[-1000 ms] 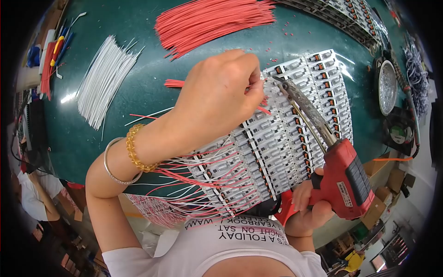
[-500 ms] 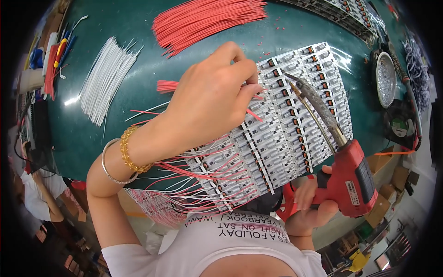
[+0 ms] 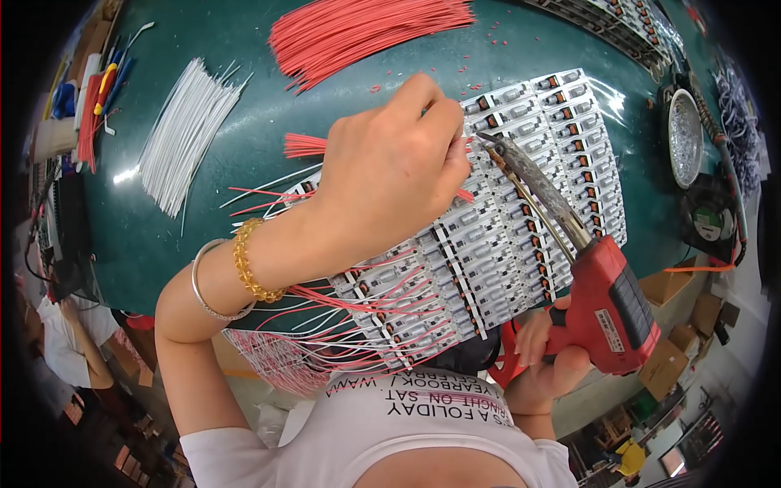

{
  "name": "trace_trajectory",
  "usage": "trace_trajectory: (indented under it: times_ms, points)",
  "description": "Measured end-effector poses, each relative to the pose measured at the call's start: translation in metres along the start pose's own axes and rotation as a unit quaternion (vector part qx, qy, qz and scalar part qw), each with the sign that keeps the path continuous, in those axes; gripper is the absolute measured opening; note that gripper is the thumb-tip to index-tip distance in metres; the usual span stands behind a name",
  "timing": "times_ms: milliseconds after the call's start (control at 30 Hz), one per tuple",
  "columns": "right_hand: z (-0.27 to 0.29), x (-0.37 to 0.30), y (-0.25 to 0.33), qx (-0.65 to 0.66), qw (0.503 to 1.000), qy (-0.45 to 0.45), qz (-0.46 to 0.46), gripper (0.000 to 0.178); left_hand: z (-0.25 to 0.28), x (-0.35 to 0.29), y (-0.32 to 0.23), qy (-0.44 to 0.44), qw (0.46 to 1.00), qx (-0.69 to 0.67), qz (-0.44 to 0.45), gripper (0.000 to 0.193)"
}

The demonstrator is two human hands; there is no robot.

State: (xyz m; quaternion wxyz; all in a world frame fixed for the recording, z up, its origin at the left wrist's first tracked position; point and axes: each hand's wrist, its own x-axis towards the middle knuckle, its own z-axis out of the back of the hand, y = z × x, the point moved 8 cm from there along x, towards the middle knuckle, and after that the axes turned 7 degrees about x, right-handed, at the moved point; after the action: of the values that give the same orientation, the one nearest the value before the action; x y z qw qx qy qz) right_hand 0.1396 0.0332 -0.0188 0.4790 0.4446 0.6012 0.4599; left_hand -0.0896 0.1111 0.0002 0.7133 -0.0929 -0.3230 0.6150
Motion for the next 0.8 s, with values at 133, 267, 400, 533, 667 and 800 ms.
trace_trajectory:
  times_ms: [133,267,400,533,667,800]
  points:
    - [-0.004,0.001,0.004,-0.031,0.999,-0.004,0.020,0.072,0.000,0.000,-0.003,0.002,1.000,0.026,0.003,0.010]
    - [-0.002,-0.001,0.003,-0.002,1.000,-0.006,0.026,0.073,0.001,0.000,-0.003,0.000,0.999,0.040,0.005,0.011]
    - [0.000,-0.001,0.007,0.000,0.999,0.009,0.040,0.081,0.001,0.001,-0.002,-0.003,1.000,0.029,0.000,0.012]
    - [0.002,-0.003,0.005,-0.006,1.000,-0.002,0.029,0.087,0.001,0.002,-0.004,-0.002,0.999,0.033,0.002,0.011]
    - [0.004,-0.005,0.002,-0.006,0.999,-0.002,0.035,0.088,0.000,0.000,-0.003,-0.009,1.000,0.027,-0.013,0.009]
    - [0.026,-0.015,-0.007,-0.024,0.998,-0.014,0.057,0.088,0.006,0.000,-0.003,0.017,1.000,0.003,0.008,0.009]
